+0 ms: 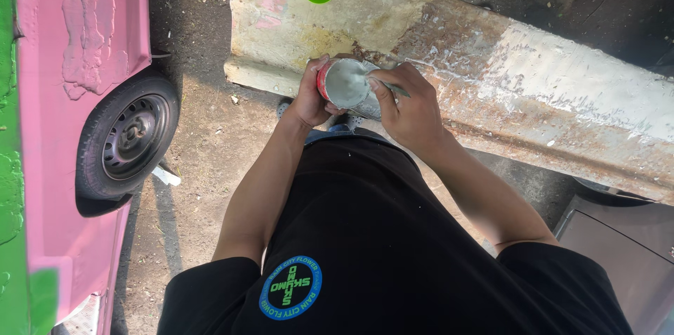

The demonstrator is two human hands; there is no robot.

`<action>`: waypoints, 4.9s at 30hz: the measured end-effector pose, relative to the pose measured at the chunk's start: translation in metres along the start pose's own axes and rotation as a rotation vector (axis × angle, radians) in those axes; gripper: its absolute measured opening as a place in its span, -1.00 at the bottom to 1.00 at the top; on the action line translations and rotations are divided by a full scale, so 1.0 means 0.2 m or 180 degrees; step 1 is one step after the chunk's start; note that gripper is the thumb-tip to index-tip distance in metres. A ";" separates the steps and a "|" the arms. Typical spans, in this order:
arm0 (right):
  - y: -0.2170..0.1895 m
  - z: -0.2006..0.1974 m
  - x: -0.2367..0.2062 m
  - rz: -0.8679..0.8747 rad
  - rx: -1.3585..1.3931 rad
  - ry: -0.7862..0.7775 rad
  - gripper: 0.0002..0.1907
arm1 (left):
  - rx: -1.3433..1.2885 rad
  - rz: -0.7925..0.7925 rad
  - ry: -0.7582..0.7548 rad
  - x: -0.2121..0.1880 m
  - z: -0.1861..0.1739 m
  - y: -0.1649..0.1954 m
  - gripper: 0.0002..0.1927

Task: The person scoops a white paste from a plastic container and spreads it onto a long metal beam using a small metal spatula. They then stir a grey paste in a small can with the spatula and continue applying the paste to the beam surface.

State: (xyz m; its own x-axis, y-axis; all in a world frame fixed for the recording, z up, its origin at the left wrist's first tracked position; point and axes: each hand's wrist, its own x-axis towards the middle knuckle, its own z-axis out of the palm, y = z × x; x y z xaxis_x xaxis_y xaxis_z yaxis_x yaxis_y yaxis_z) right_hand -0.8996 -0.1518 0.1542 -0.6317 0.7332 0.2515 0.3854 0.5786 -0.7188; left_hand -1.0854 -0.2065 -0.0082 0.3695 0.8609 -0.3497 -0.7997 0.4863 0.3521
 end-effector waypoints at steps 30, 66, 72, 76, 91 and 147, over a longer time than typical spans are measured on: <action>-0.16 0.30 0.02 0.0484 0.0229 0.0220 -0.87 | -0.0164 0.0252 0.0074 -0.11 -0.12 0.05 -0.36; -0.25 0.88 -0.03 0.1413 0.1196 0.0572 -0.74 | 0.0229 0.0328 0.0540 -0.52 -0.44 0.28 -0.38; -0.19 0.89 -0.03 0.1826 0.1559 0.0602 -0.76 | 0.0219 0.0206 0.0489 -0.52 -0.43 0.26 -0.37; -0.18 0.90 -0.02 0.1687 0.2283 0.0791 -0.76 | 0.0331 0.0319 0.0391 -0.50 -0.42 0.25 -0.37; -0.38 0.80 -0.09 0.1097 0.0558 0.0234 -0.79 | 0.0081 0.0313 0.0530 -0.49 -0.47 0.24 -0.42; -0.30 0.68 0.13 -0.0059 -0.0163 -0.0686 -0.75 | 0.0388 0.0115 0.0323 -0.51 -0.37 0.23 -0.36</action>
State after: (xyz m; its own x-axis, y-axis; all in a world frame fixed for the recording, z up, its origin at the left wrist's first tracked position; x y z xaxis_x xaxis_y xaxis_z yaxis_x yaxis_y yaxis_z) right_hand -1.0307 -0.2155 0.1149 -0.7662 0.6321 0.1161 0.4025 0.6128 -0.6801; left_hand -1.1945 -0.2825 -0.0212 0.2870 0.8616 -0.4187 -0.7459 0.4752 0.4667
